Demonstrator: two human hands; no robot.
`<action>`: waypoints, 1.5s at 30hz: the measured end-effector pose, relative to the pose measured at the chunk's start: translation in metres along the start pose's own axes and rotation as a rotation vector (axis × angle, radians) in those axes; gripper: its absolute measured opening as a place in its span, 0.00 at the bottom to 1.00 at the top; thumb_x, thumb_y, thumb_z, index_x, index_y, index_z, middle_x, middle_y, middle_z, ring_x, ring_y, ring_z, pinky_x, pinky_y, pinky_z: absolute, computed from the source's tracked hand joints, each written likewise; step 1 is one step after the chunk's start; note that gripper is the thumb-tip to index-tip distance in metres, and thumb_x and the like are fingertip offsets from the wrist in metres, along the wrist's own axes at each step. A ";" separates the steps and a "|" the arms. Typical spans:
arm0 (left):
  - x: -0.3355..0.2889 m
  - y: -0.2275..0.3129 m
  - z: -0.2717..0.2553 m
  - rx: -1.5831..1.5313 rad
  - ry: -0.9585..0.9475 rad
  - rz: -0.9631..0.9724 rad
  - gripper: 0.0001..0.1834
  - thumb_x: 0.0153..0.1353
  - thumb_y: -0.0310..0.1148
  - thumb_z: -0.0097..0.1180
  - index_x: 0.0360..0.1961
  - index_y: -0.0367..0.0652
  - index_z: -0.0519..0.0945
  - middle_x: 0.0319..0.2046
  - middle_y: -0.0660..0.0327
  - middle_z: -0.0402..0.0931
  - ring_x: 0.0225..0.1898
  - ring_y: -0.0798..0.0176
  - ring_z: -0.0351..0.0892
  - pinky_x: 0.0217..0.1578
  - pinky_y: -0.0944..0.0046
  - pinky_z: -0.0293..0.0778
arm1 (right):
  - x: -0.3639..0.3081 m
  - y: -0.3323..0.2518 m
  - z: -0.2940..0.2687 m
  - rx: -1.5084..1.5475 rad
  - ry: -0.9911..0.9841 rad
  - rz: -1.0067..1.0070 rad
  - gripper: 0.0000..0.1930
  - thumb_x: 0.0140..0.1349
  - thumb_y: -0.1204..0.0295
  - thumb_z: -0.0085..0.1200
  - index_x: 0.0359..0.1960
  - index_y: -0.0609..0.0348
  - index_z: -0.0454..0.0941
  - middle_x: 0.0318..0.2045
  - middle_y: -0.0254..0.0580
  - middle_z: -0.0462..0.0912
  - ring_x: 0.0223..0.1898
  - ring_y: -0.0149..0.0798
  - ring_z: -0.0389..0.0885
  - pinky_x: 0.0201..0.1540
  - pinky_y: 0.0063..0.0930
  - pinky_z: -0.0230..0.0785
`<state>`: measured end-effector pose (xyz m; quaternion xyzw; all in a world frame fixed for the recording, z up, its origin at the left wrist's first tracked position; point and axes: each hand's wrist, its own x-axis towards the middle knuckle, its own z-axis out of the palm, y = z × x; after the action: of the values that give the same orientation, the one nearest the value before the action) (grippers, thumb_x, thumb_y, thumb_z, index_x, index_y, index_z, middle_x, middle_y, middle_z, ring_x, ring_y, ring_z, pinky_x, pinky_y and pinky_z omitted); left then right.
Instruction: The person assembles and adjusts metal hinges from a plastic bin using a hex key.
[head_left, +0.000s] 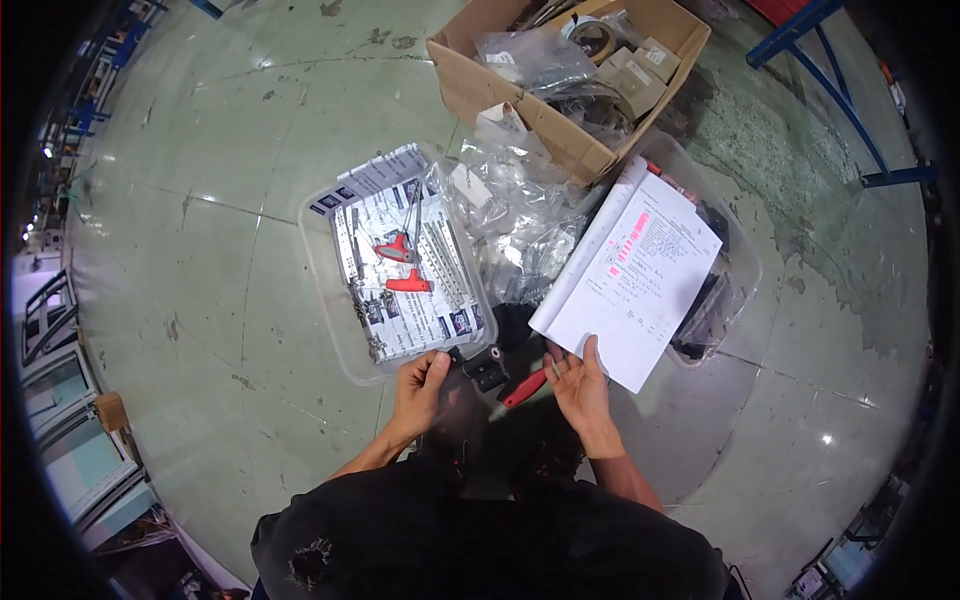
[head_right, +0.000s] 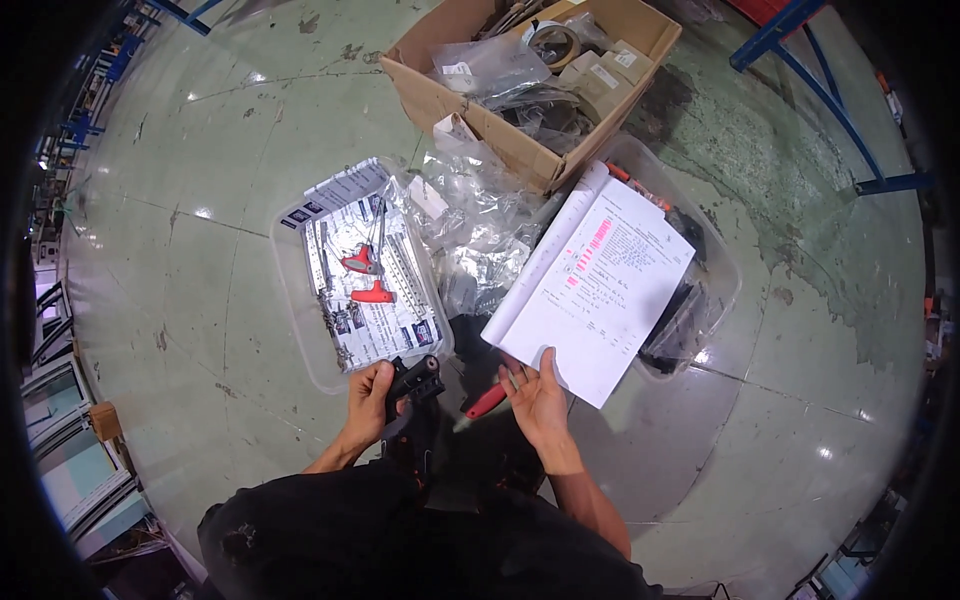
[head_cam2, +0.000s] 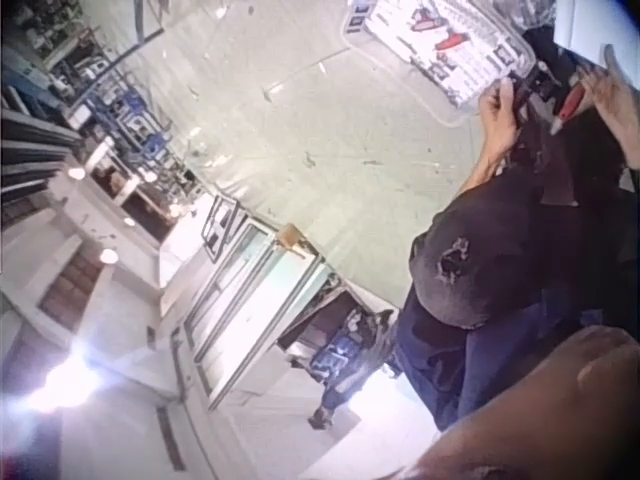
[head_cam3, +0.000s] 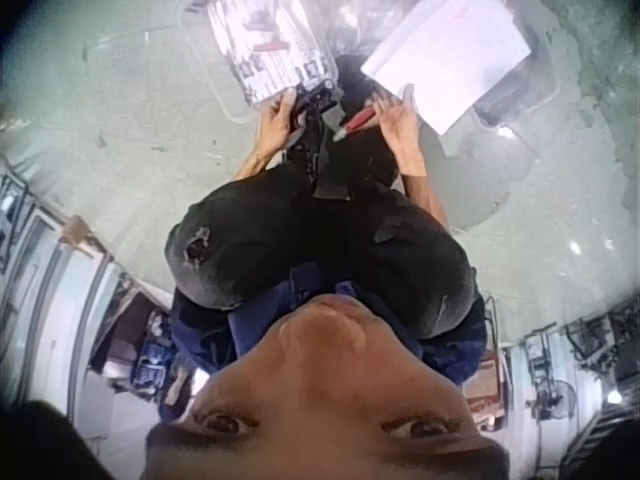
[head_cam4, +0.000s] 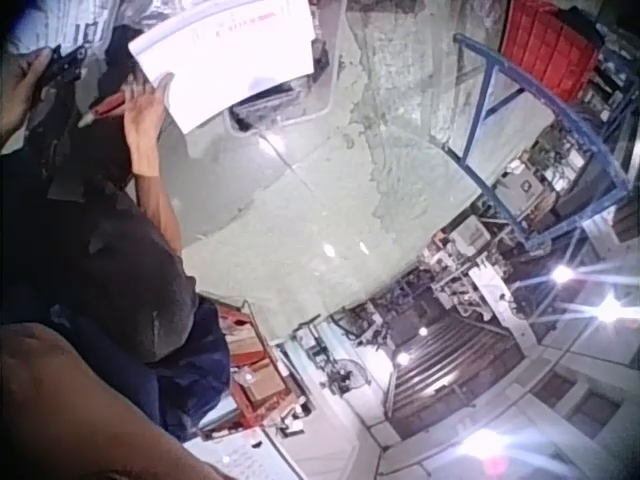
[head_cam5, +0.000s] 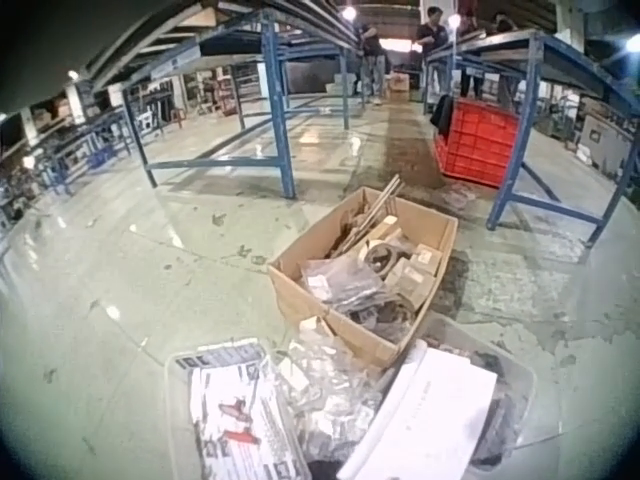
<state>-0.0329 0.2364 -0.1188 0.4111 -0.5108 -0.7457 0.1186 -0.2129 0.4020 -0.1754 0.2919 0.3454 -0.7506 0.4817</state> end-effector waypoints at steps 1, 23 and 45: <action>0.000 -0.002 -0.002 -0.012 -0.001 -0.018 0.19 0.74 0.40 0.46 0.27 0.41 0.75 0.18 0.67 0.74 0.19 0.76 0.67 0.22 0.72 0.64 | -0.006 -0.002 0.002 -0.002 -0.003 -0.002 0.21 0.67 0.54 0.54 0.55 0.51 0.71 0.49 0.37 0.79 0.52 0.38 0.76 0.55 0.35 0.70; 0.003 -0.009 0.005 -0.059 0.011 -0.069 0.12 0.65 0.31 0.59 0.47 0.40 0.73 0.32 0.73 0.74 0.31 0.80 0.66 0.32 0.75 0.64 | -0.030 -0.082 0.179 -0.473 -0.293 -1.000 0.14 0.70 0.73 0.50 0.54 0.64 0.71 0.48 0.46 0.77 0.44 0.40 0.80 0.36 0.40 0.79; 0.006 -0.029 0.001 -0.113 -0.022 -0.200 0.12 0.71 0.37 0.50 0.50 0.44 0.72 0.34 0.67 0.75 0.32 0.75 0.72 0.34 0.73 0.68 | -0.010 0.012 0.036 -0.755 -0.206 -0.188 0.19 0.72 0.59 0.47 0.57 0.58 0.69 0.45 0.34 0.81 0.42 0.26 0.78 0.41 0.22 0.71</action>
<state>-0.0305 0.2461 -0.1463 0.4444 -0.4254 -0.7860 0.0608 -0.2024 0.3746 -0.1488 -0.0151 0.5719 -0.6371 0.5166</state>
